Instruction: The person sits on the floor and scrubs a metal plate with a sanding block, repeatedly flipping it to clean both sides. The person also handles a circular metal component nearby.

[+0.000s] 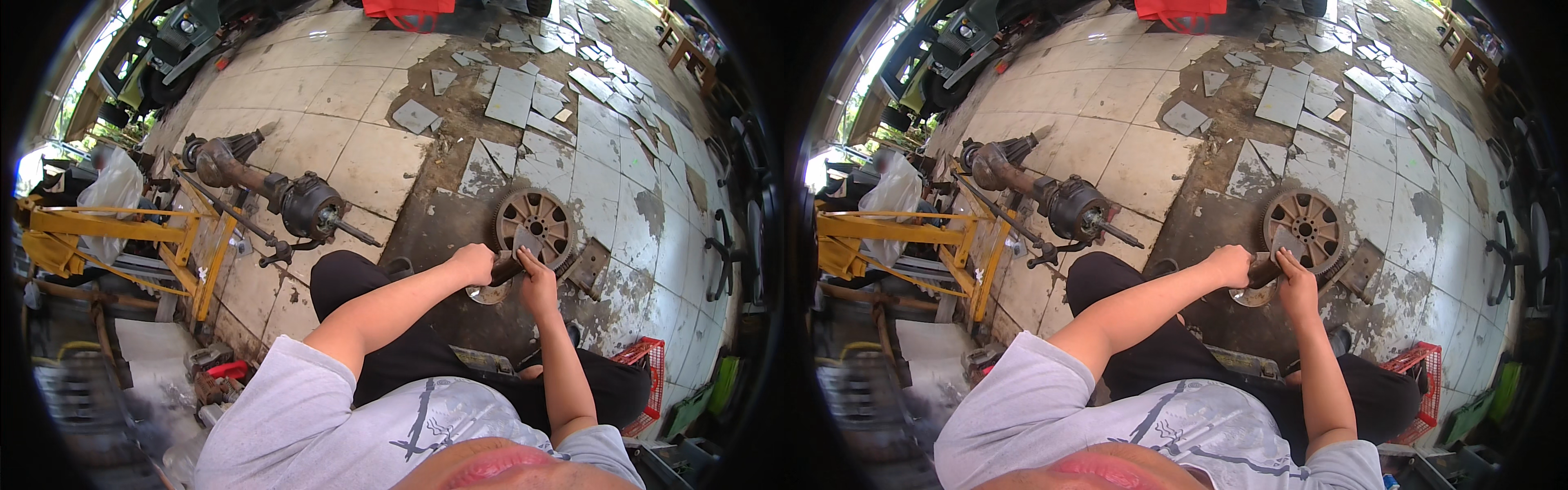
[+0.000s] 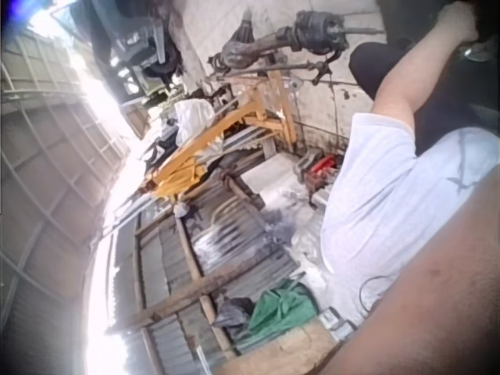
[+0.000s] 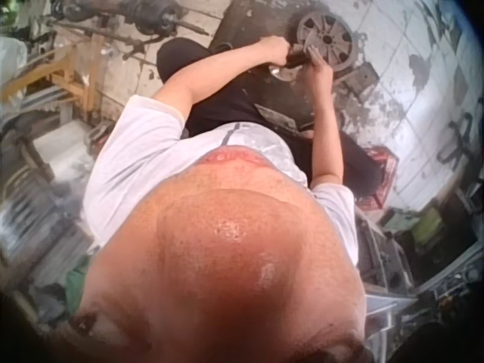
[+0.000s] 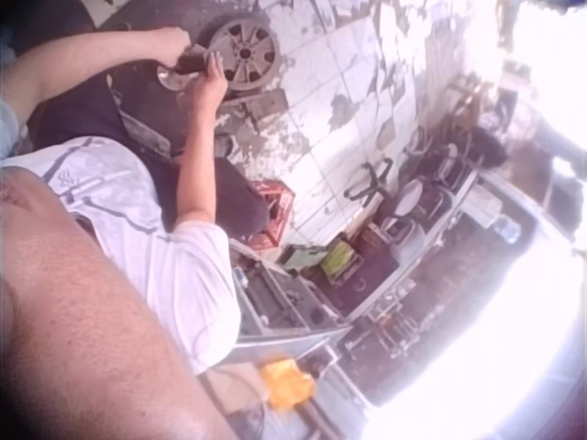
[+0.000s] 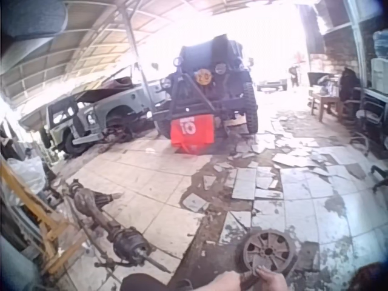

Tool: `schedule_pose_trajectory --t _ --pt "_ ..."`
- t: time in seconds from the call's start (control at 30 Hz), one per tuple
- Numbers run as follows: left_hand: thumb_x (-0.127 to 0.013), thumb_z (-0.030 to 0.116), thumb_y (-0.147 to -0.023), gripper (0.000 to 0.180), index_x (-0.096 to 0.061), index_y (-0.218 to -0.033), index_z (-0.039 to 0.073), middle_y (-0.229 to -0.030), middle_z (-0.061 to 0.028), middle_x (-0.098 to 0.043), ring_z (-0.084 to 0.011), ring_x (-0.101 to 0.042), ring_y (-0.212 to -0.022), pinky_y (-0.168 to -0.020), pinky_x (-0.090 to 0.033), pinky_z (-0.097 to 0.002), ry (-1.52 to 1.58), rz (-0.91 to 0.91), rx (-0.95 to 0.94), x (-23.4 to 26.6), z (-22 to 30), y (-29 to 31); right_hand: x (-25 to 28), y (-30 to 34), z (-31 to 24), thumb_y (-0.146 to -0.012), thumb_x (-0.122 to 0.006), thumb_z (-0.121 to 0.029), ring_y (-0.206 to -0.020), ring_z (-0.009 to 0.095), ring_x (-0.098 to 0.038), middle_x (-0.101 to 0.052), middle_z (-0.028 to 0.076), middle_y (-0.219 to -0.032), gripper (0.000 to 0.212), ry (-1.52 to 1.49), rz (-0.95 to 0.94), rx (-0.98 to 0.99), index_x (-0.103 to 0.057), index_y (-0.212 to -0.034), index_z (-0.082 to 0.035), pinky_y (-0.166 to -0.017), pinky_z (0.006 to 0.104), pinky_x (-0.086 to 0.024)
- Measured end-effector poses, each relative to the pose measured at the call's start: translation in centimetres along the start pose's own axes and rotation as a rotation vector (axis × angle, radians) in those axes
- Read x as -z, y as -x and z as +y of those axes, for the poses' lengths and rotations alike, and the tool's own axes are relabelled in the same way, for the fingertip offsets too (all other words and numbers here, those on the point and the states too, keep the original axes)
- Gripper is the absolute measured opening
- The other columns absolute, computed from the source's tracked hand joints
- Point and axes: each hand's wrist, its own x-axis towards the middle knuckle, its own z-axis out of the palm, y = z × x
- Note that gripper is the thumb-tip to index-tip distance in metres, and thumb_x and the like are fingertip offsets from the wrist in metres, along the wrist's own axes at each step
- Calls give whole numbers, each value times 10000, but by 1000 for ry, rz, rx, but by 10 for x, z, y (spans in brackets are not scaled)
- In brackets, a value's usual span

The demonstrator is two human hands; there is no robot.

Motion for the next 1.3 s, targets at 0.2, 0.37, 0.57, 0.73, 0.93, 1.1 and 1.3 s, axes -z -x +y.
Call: schedule_pose_trajectory --t 0.2,0.37,0.57,0.73,0.93,1.1,1.3 --pt "-756 232 -778 260 -809 -970 64 -979 -198 -785 -391 -768 -967 -877 -629 -479 14 7 10 -2 -1 -1 -7 1 -15 -816 -512 189 -1381 328 -615 -689 176 -1410 591 -46 0 107 -726 -1322 -27 -1129 403 -514" --pt "-748 219 -776 248 -810 -953 58 -980 -204 -784 -391 -768 -966 -877 -629 -478 11 13 -14 4 3 3 3 -3 4 -834 -547 181 -1368 326 -628 -689 168 -1417 564 -10 14 6 -736 -1316 -42 -1124 408 -517" --pt "-757 219 -768 250 -815 -955 63 -983 -210 -784 -390 -768 -972 -882 -628 -480 7 -9 6 1 0 1 -3 0 -12 -845 -564 175 -1370 327 -625 -692 160 -1417 546 -31 21 36 -732 -1319 -36 -1112 405 -525" --pt "-760 217 -765 260 -816 -977 78 -987 -206 -785 -386 -768 -976 -883 -628 -482 9 -11 7 0 1 0 4 -2 -9 -802 -544 186 -1374 321 -621 -693 160 -1412 592 -76 14 7 -732 -1319 -33 -1123 393 -517" --pt "-782 237 -814 289 -823 -1054 82 -1094 -168 -796 -356 -764 -1053 -926 -624 -467 -27 -57 23 4 4 1 0 -1 -9 -797 -539 176 -1374 319 -622 -692 166 -1412 586 -60 5 0 -733 -1312 -23 -1126 387 -514" --pt "-782 243 -817 293 -822 -1057 80 -1104 -167 -795 -357 -763 -1057 -927 -624 -466 -36 -61 26 5 5 2 1 -1 -11 -803 -509 197 -1386 314 -624 -699 172 -1412 608 -72 3 -9 -725 -1330 -14 -1137 369 -491" --pt "-786 249 -819 287 -822 -1055 91 -1097 -163 -796 -353 -763 -1062 -928 -624 -466 -45 -56 25 5 5 1 3 -1 -12 -810 -516 201 -1389 317 -621 -702 174 -1407 601 -61 21 23 -724 -1332 -12 -1138 368 -489"
